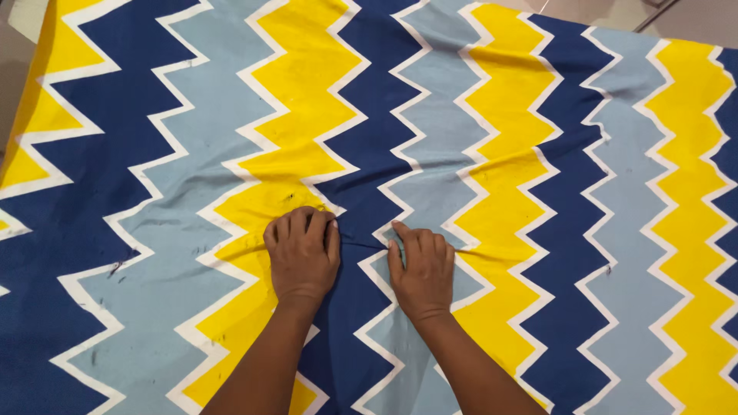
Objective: The person smoothes a patterned bedsheet on a bed by hand, reaching and pulling the fabric across the surface and edges.
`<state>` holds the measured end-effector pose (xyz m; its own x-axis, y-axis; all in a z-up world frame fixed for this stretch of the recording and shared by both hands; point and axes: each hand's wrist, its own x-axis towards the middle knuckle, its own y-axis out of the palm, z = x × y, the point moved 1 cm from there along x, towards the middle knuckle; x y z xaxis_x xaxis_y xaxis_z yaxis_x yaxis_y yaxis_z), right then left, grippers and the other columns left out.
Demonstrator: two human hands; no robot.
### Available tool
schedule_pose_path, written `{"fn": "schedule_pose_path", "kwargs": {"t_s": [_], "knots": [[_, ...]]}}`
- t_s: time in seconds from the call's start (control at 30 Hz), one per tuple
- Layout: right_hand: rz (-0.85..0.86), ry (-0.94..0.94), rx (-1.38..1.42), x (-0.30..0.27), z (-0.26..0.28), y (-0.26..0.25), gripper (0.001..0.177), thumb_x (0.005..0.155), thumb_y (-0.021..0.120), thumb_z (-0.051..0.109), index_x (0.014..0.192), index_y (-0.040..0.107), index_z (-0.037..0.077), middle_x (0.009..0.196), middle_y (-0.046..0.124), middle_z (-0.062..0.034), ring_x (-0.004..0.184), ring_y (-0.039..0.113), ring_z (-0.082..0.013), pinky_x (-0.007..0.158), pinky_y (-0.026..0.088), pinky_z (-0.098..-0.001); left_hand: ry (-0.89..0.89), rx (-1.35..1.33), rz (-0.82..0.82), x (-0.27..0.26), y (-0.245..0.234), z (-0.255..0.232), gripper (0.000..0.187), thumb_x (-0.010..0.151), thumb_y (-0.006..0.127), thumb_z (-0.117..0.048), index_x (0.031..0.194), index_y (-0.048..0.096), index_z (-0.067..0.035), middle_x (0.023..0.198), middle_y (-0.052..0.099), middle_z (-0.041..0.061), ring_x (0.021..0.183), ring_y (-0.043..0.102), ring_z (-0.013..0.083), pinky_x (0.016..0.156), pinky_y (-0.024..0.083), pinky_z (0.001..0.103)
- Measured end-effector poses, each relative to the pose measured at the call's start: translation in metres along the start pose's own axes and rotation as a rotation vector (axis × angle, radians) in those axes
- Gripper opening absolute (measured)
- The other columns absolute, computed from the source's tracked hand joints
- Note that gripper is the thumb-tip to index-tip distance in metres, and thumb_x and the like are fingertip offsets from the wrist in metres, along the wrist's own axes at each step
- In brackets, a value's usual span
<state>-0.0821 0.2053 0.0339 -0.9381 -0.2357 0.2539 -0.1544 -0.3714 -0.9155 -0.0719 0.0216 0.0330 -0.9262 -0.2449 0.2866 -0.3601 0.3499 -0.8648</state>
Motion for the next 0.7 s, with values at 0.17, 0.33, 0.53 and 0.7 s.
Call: {"fn": "schedule_pose_path", "kwargs": {"t_s": [0.17,0.33,0.53,0.7], "knots": [[0.013,0.008,0.014,0.003,0.002,-0.003,0.034,0.096,0.064,0.024,0.127,0.068,0.013,0.103,0.062,-0.0062,0.102,0.055,-0.0265,0.093,0.04,-0.0424,0.001,-0.022,-0.001,-0.002,0.001,0.001,0.014,0.092,0.067,-0.026,0.103,0.069,-0.017,0.11,0.063,0.005,0.109,0.057,0.0277,0.103,0.037,0.048],[0.094,0.049,0.206,0.019,-0.005,-0.018,0.024,0.095,0.067,0.022,0.116,0.07,0.009,0.099,0.064,-0.009,0.097,0.059,-0.0299,0.087,0.043,-0.044,0.018,-0.037,0.006,0.003,-0.002,-0.001,0.015,0.092,0.068,-0.025,0.104,0.069,-0.016,0.11,0.063,0.005,0.108,0.057,0.0282,0.101,0.036,0.047],[0.208,0.052,0.181,0.051,-0.014,-0.017,0.013,0.092,0.07,0.02,0.095,0.071,0.007,0.096,0.062,-0.0126,0.092,0.062,-0.0329,0.081,0.049,-0.0439,0.031,-0.087,0.118,0.029,-0.018,0.0,0.01,0.09,0.071,-0.024,0.096,0.07,-0.015,0.1,0.062,0.007,0.104,0.058,0.0269,0.1,0.035,0.047],[0.096,0.001,0.137,0.065,-0.012,-0.019,0.013,0.094,0.069,0.019,0.095,0.068,0.005,0.098,0.061,-0.0123,0.095,0.06,-0.0327,0.085,0.048,-0.0441,0.153,-0.156,0.109,0.053,-0.028,0.003,0.008,0.095,0.068,-0.019,0.099,0.069,-0.012,0.101,0.063,0.006,0.103,0.058,0.0259,0.101,0.035,0.047]]}}
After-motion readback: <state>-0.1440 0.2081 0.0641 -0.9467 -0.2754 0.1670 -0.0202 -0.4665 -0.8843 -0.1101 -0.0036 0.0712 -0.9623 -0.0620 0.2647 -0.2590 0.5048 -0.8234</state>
